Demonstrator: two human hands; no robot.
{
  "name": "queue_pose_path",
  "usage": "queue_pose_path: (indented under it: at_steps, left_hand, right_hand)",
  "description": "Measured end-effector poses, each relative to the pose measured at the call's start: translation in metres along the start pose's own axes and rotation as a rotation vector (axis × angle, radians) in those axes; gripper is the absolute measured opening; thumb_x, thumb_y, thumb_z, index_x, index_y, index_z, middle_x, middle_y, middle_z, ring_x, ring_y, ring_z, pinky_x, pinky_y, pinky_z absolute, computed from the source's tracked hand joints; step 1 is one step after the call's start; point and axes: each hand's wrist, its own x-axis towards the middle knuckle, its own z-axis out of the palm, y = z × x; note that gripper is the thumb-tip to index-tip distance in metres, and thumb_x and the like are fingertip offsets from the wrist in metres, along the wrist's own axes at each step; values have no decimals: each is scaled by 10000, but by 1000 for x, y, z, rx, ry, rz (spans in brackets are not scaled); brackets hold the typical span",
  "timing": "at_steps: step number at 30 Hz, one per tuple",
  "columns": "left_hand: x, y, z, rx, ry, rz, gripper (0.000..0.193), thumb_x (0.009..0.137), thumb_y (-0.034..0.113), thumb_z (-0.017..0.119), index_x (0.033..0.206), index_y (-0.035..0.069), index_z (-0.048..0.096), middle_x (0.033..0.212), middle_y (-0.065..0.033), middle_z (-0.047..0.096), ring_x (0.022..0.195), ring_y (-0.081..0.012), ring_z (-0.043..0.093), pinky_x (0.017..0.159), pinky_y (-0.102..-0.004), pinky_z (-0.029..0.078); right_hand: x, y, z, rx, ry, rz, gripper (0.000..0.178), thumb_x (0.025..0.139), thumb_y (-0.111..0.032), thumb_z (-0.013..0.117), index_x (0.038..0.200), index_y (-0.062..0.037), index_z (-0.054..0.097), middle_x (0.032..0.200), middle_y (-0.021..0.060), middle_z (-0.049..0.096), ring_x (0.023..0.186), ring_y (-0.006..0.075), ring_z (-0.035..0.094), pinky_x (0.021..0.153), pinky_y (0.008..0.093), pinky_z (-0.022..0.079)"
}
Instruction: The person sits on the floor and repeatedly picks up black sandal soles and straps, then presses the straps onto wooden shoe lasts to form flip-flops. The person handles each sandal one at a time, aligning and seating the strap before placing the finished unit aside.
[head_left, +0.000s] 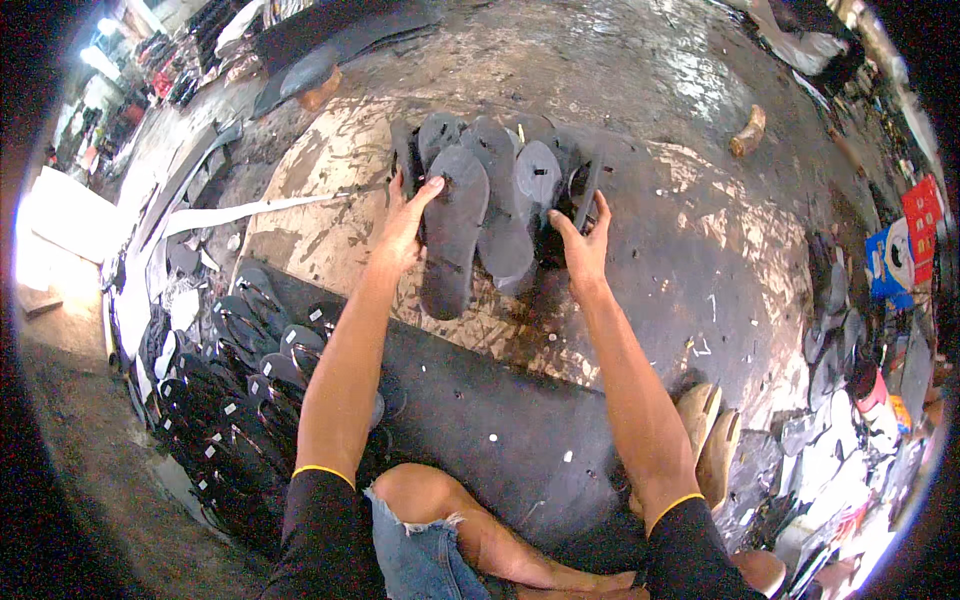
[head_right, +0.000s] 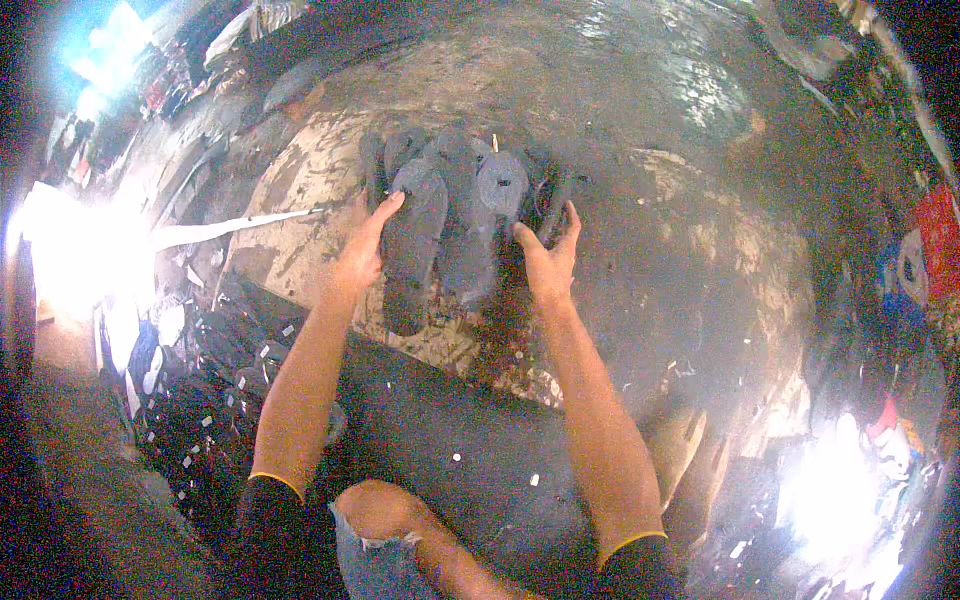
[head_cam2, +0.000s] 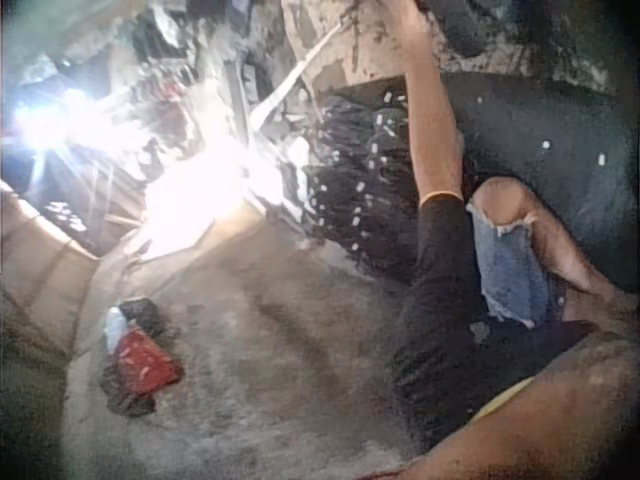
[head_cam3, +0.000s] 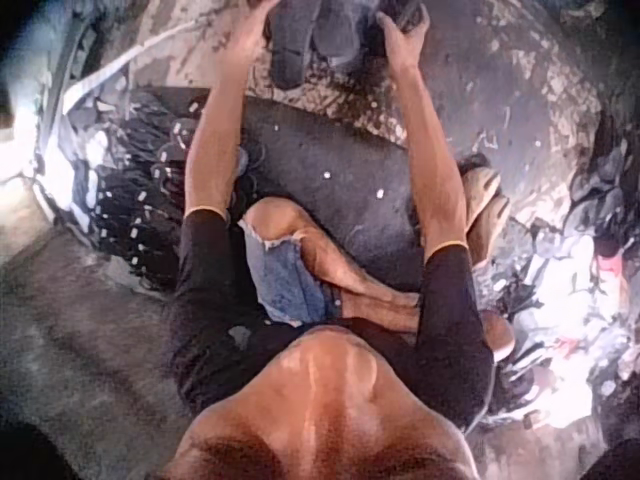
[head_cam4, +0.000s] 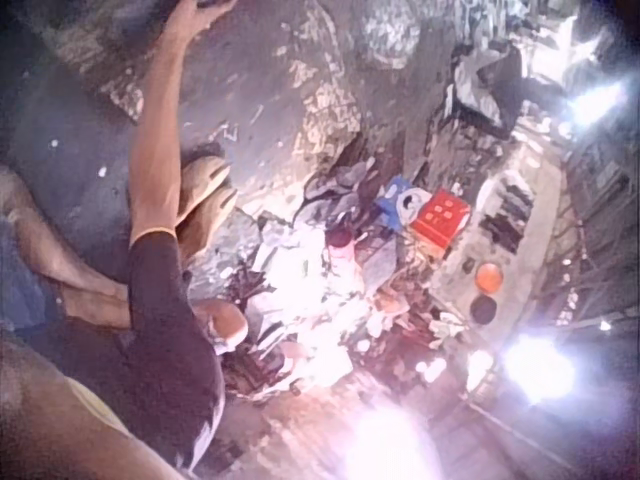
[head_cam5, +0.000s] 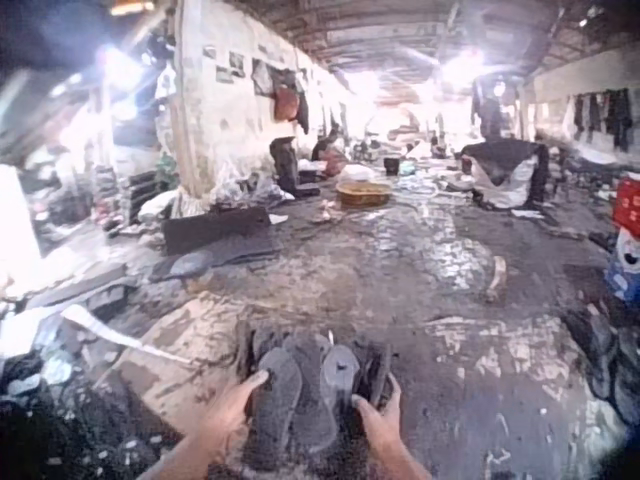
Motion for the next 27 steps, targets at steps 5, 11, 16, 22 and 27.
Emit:
queue_pose_path:
  at_steps: [5, 11, 16, 22, 27]
  left_hand:
    - [-70, 19, 66, -182, -148, 61, 1104, 924, 295, 867, 1718, 106, 124, 1639, -223, 404, 1441, -364, 494, 1135, -578, 493]
    - [-255, 24, 72, -111, -153, -112, 1008, 923, 300, 824, 1714, 101, 232, 1615, -153, 461, 1412, -308, 525, 1167, -484, 457]
    - [-283, 1, 20, 397, -108, -171, 884, 961, 278, 822, 1664, -28, 382, 1642, -204, 484, 1470, -281, 493, 1214, -410, 392]
    - [-416, 91, 90, 89, -138, 315, 654, 1015, 155, 724, 1605, -3, 487, 1571, -197, 552, 1427, -297, 560, 1206, -427, 434]
    - [-521, 77, 141, -342, -536, 289, 539, 935, -43, 742, 1444, 17, 575, 1366, -81, 696, 1147, -207, 705, 1022, -385, 582]
  right_hand:
    - [-20, 5, -47, -96, -154, -363, 983, 871, -17, 752, 1706, -182, 260, 1360, 144, 620, 1096, 213, 655, 903, 359, 577]
    - [-235, -61, -134, -395, -86, -349, 1018, 810, 5, 743, 1701, -93, 260, 1624, 243, 453, 1520, 386, 436, 1270, 488, 357]
    - [-305, -111, -172, -943, 202, -182, 953, 853, -48, 740, 1680, -96, 270, 1548, 345, 465, 1495, 531, 402, 1243, 564, 378]
    - [-410, -153, -249, 259, -281, -84, 830, 814, 57, 623, 1613, -61, 431, 1445, 192, 652, 1183, 282, 710, 1017, 425, 581]
    - [-478, -110, -262, 444, -573, 106, 799, 865, 70, 700, 1624, -38, 472, 1561, 117, 599, 1413, 296, 601, 1172, 430, 500]
